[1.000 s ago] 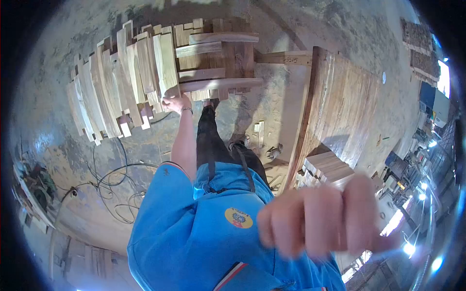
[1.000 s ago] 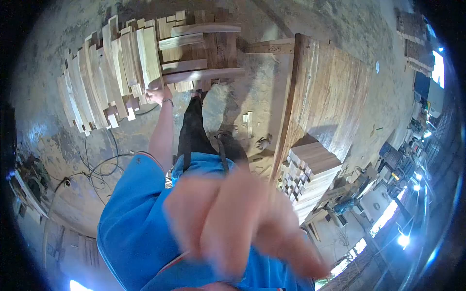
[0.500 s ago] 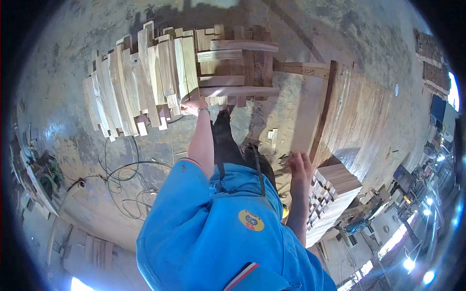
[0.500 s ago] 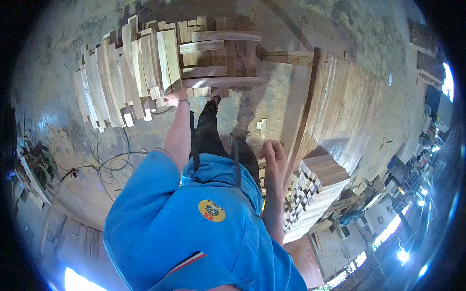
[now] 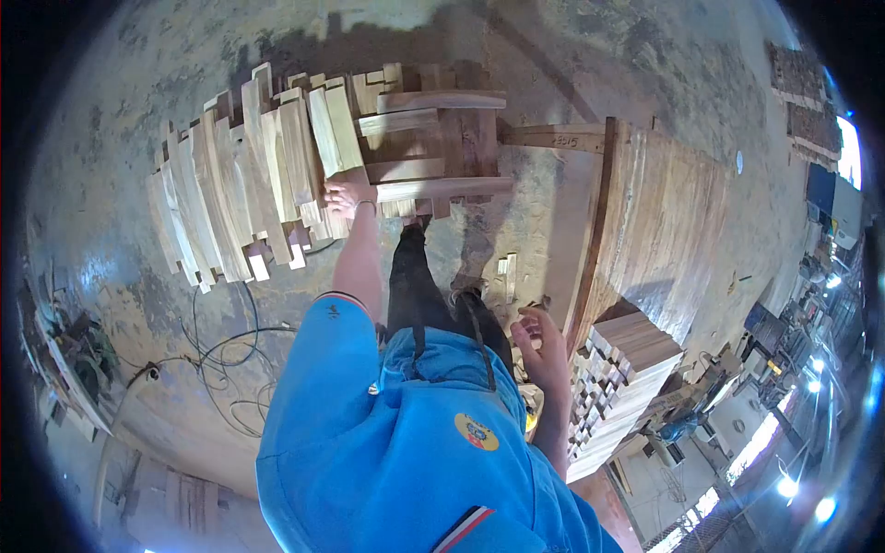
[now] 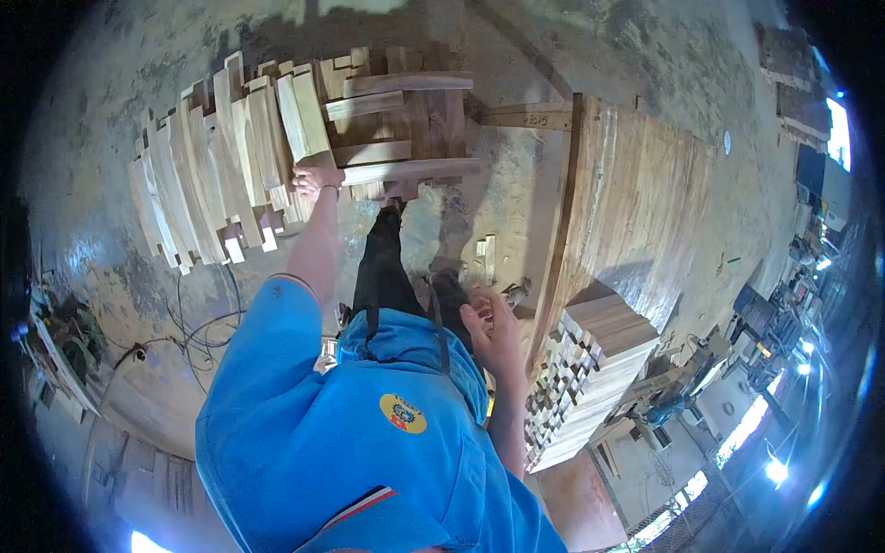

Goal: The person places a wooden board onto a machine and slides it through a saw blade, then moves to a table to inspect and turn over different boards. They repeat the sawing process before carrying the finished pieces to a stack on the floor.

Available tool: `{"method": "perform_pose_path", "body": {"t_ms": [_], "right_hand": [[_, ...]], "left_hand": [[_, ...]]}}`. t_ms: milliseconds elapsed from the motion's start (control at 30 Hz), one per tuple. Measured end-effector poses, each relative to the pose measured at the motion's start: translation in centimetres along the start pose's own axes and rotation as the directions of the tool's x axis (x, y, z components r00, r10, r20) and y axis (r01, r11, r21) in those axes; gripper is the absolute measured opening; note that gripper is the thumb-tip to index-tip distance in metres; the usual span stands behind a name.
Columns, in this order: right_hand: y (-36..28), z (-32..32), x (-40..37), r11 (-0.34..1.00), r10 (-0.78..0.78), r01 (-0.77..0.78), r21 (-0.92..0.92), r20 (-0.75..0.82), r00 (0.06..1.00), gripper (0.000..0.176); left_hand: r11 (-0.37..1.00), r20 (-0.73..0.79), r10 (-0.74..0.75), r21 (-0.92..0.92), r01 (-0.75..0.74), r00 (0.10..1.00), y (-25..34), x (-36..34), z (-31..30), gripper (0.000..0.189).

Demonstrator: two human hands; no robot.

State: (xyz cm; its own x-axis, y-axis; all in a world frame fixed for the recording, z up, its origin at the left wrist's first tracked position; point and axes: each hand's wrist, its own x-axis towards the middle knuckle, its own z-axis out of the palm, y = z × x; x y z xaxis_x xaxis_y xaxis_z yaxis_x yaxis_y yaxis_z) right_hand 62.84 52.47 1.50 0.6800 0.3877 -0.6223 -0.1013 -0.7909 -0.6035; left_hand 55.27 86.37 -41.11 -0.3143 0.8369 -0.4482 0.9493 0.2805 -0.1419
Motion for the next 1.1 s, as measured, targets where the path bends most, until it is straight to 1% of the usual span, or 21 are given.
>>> {"method": "perform_pose_path", "body": {"t_ms": [33, 133, 233, 267, 333, 400, 433, 500, 533, 567, 600, 633, 700, 767, 800, 833, 900, 933, 1033, 1067, 1100], "right_hand": [[0.4, 0.2, 0.0, 1.000, 0.022, -0.022, -0.005, 0.005, 1.000, 0.037], [1.0, 0.5, -0.5, 0.998, 0.045, -0.044, -0.034, 0.048, 0.998, 0.041], [0.9, 0.7, -0.8, 0.999, -0.014, 0.018, -0.038, 0.111, 0.994, 0.044], [1.1, 0.6, -0.8, 0.999, -0.029, 0.031, -0.018, 0.138, 0.990, 0.046], [1.6, 0.1, -1.0, 0.998, -0.069, 0.066, 0.022, 0.163, 0.984, 0.046], [2.0, -0.1, -1.7, 0.993, -0.109, 0.100, 0.066, 0.158, 0.981, 0.043], [3.1, -0.1, -1.6, 0.985, -0.143, 0.129, 0.112, 0.128, 0.981, 0.047], [5.7, 0.0, -1.4, 0.961, -0.194, 0.179, 0.210, 0.056, 0.979, 0.056], [5.3, -0.5, -1.9, 0.847, -0.269, 0.253, 0.468, -0.032, 0.963, 0.062], [4.7, -1.6, -2.6, 0.655, -0.318, 0.332, 0.679, -0.151, 0.936, 0.068], [4.8, -3.0, -3.8, 0.400, -0.411, 0.428, 0.811, -0.259, 0.874, 0.072], [4.9, -4.5, -5.4, 0.104, -0.467, 0.500, 0.860, -0.402, 0.787, 0.075], [4.3, -7.2, -9.8, -0.207, -0.194, 0.627, 0.751, -0.659, 0.726, 0.069], [6.5, -10.3, -15.0, -0.160, 0.000, 0.691, 0.705, -0.700, 0.714, 0.059], [7.5, -11.2, -17.9, -0.168, 0.122, 0.750, 0.640, -0.742, 0.660, 0.049], [9.0, -11.7, -20.7, -0.200, 0.137, 0.784, 0.588, -0.776, 0.616, 0.047], [11.9, -12.5, -25.6, -0.249, 0.138, 0.834, 0.492, -0.834, 0.534, 0.043], [12.9, -12.6, -27.7, -0.234, 0.186, 0.871, 0.431, -0.860, 0.476, 0.037], [15.8, -11.6, -33.5, -0.168, 0.235, 0.939, 0.299, -0.913, 0.333, 0.033], [16.2, -10.9, -35.2, -0.111, 0.268, 0.953, 0.280, -0.915, 0.301, 0.032], [16.6, -10.3, -36.6, -0.001, 0.309, 0.971, 0.240, -0.923, 0.228, 0.032]], "left_hand": [[0.998, 0.145, 0.022, 0.053, -0.029, 0.989, 0.1, -0.5, -2.7, 0.116], [0.980, 0.220, 0.199, -0.034, -0.196, 0.955, -1.3, -2.8, -7.2, 0.128], [0.913, 0.268, 0.355, -0.306, -0.270, 0.896, -2.4, -3.8, -7.5, 0.129], [0.786, 0.365, 0.479, -0.583, -0.205, 0.798, -3.2, -5.0, -9.0, 0.125], [0.681, 0.524, 0.646, -0.724, -0.109, 0.555, -3.8, -6.7, -11.0, 0.123], [0.566, 0.500, 0.794, -0.815, -0.122, 0.346, -4.4, -10.4, -12.3, 0.121], [0.489, 0.429, 0.858, -0.851, -0.193, 0.283, -5.0, -13.8, -13.7, 0.120], [0.323, 0.259, 0.946, -0.750, -0.578, 0.193, -6.4, -24.2, -22.6, 0.113], [0.069, 0.088, 0.996, -0.753, -0.654, 0.003, -6.7, -27.2, -24.0, 0.112], [-0.194, -0.071, 0.976, -0.718, -0.668, -0.208, -7.2, -30.3, -25.1, 0.112], [-0.331, -0.125, 0.937, -0.619, -0.712, -0.327, -8.1, -34.5, -28.1, 0.112], [-0.471, -0.163, 0.875, -0.509, -0.720, -0.457, -9.0, -38.7, -31.2, 0.113], [-0.674, -0.227, 0.734, -0.362, -0.644, -0.640, -10.7, -45.5, -33.2, 0.110], [-0.709, -0.199, 0.671, -0.452, -0.541, -0.714, -13.1, -52.0, -35.1, 0.086], [-0.715, -0.181, 0.627, -0.521, -0.467, -0.758, -13.8, -53.8, -34.6, 0.078], [-0.701, -0.163, 0.590, -0.589, -0.401, -0.791, -14.6, -55.6, -34.0, 0.070], [-0.474, -0.044, 0.586, -0.828, -0.299, -0.809, -17.7, -59.9, -34.5, 0.059], [-0.525, -0.081, 0.483, -0.823, -0.215, -0.872, -18.4, -61.5, -33.9, 0.058], [-0.437, -0.040, 0.396, -0.887, -0.150, -0.917, -22.3, -65.8, -32.0, 0.059], [-0.423, -0.017, 0.343, -0.896, -0.138, -0.939, -23.3, -66.7, -31.6, 0.058], [-0.408, 0.010, 0.301, -0.902, -0.139, -0.953, -24.3, -67.6, -30.9, 0.057]]}}
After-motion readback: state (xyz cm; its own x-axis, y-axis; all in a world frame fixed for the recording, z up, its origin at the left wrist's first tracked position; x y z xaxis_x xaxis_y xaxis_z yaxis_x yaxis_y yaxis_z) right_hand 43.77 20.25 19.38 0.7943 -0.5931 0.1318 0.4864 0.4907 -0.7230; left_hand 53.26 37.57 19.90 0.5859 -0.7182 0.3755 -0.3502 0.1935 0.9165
